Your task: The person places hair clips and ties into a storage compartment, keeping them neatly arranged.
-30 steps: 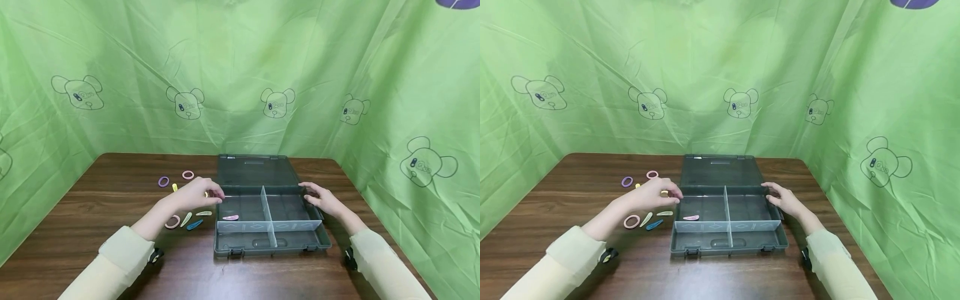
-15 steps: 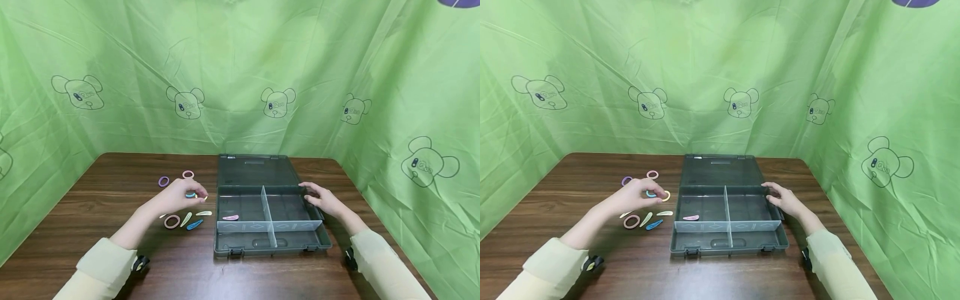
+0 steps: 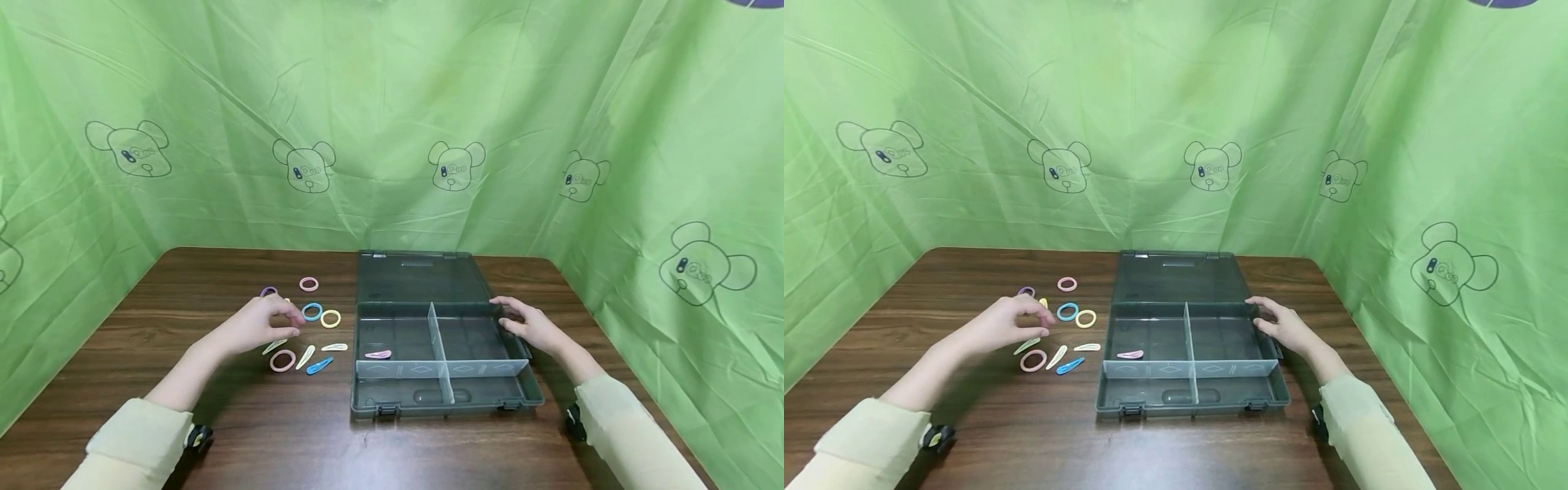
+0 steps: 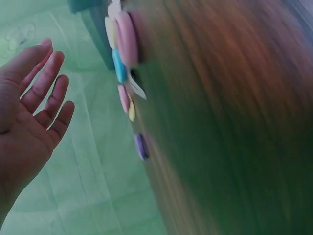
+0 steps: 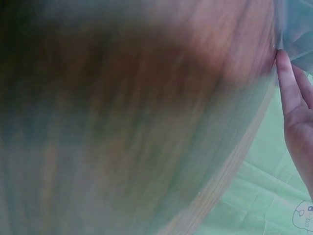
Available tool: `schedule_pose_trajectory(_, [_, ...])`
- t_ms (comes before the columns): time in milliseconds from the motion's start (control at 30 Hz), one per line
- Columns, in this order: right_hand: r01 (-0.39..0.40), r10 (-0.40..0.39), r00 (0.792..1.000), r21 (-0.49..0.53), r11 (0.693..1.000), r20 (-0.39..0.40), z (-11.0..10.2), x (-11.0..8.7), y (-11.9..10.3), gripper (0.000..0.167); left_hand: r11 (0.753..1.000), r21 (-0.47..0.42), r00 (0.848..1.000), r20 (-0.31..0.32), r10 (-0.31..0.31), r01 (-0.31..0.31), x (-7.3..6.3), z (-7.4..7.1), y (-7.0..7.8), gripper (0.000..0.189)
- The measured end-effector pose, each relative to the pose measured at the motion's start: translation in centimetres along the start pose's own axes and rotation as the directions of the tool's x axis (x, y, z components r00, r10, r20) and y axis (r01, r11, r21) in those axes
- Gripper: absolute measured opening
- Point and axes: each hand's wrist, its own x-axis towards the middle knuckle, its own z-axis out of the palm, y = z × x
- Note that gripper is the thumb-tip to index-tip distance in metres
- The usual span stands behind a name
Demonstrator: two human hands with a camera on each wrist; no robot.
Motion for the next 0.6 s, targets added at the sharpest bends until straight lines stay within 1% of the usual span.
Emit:
schedule_pose_trajectory(133, [0.001,-0.001,1.000,-0.008,1.000,-0.003,0.0,-0.1,-0.7,0.042,0.999,0.038,1.000,0.017,-0.013,0.012,-0.6,0.0,-1.1,0.015])
schedule_pose_trajectory(200, [0.004,-0.004,1.000,-0.004,1.000,0.000,-0.1,-0.3,-1.6,0.042,0.997,0.075,0.999,0.032,-0.015,0.013,-0.8,0.1,-1.6,0.015])
schedule_pose_trajectory(300, [0.003,-0.003,1.000,0.006,1.000,0.010,-0.3,-0.6,-3.0,0.042,0.995,0.100,0.998,0.063,-0.010,0.004,-1.0,0.1,-2.3,0.013])
schedule_pose_trajectory(433, [-0.005,0.005,1.000,0.010,1.000,0.026,-0.5,-0.8,-3.9,0.042,0.997,0.078,0.994,0.109,-0.018,0.010,-1.2,0.1,-2.9,0.012])
schedule_pose_trajectory(600, [-0.003,0.003,1.000,0.004,1.000,0.023,-0.5,-0.9,-3.8,0.042,0.997,0.063,0.984,0.168,-0.052,0.042,-1.4,0.0,-3.2,0.015])
